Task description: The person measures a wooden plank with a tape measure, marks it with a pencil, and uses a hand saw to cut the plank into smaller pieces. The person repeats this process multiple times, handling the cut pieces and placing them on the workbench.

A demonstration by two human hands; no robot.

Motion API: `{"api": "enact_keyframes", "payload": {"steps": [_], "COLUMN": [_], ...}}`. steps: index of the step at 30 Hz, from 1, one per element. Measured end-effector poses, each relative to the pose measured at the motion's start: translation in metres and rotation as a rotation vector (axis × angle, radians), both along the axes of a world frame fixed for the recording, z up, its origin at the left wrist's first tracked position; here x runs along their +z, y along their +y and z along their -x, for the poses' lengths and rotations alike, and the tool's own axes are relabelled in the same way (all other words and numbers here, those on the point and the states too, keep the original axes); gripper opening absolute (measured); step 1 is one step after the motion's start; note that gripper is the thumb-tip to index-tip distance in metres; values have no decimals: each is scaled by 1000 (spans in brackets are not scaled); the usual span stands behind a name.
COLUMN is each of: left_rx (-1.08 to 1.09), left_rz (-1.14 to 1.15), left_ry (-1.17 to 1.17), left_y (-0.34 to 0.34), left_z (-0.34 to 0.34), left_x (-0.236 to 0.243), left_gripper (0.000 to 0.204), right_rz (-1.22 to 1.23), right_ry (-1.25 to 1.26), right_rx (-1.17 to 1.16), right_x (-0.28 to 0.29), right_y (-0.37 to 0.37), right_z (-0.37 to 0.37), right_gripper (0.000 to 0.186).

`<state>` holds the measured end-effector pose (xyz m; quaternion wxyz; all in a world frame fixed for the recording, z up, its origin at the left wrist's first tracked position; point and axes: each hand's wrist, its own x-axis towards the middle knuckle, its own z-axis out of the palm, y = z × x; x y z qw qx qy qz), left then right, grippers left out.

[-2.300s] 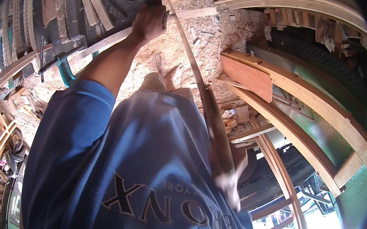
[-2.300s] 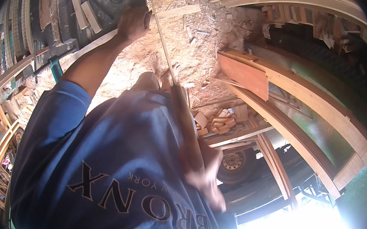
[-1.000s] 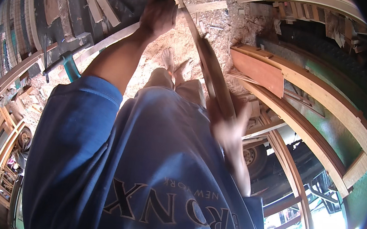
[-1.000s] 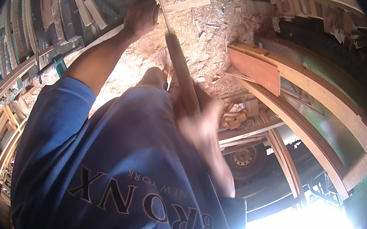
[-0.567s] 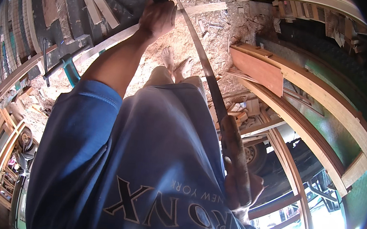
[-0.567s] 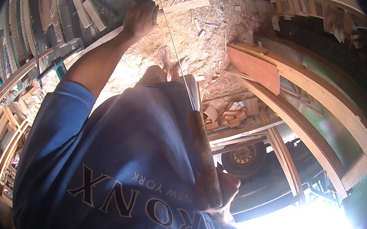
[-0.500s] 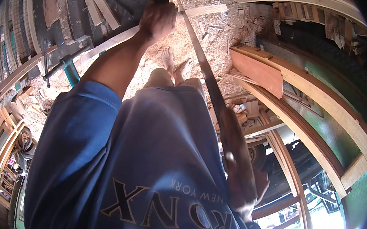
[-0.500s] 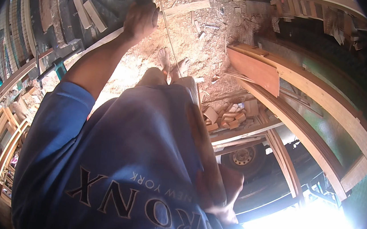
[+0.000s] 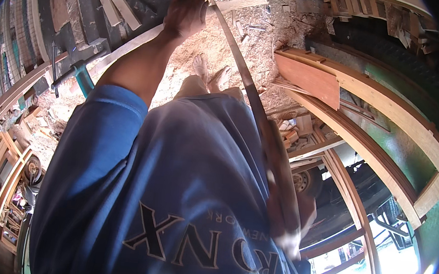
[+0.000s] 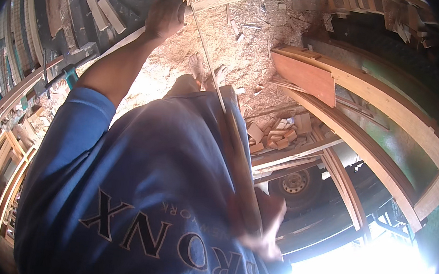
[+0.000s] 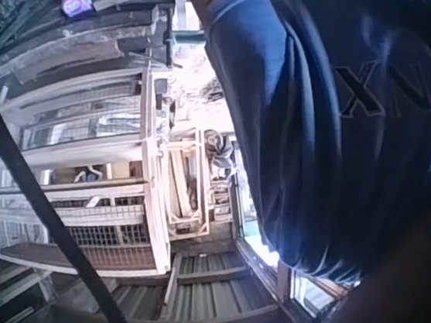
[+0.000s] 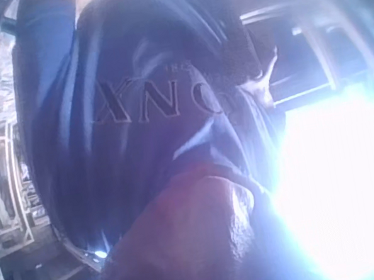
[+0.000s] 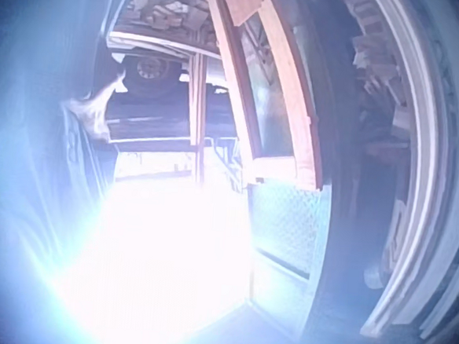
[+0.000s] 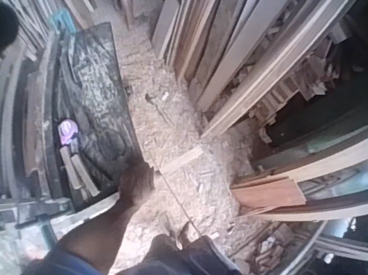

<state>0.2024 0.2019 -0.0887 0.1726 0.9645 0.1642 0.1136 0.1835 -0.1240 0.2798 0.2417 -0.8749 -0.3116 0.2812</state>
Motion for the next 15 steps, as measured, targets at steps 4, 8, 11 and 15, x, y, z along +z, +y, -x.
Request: {"api": "enact_keyframes", "payload": {"steps": [4, 8, 11, 15], "left_rx": [-4, -33, -60, 37], "left_rz": [38, -13, -107, 86], "left_ry": [34, -93, -135, 33], "left_y": [1, 1, -1, 0], "left_z": [-1, 1, 5, -2], "left_x": [1, 5, 10, 11], "left_gripper": [18, 23, 24, 22], "right_rz": [-86, 22, -353, -80], "right_ry": [-67, 432, 267, 347], "right_rx": [-4, -387, -245, -357], "right_x": [-8, -109, -152, -86], "right_y": [1, 107, 151, 77], "right_z": [-4, -52, -72, -36], "right_gripper": [14, 18, 23, 12]}}
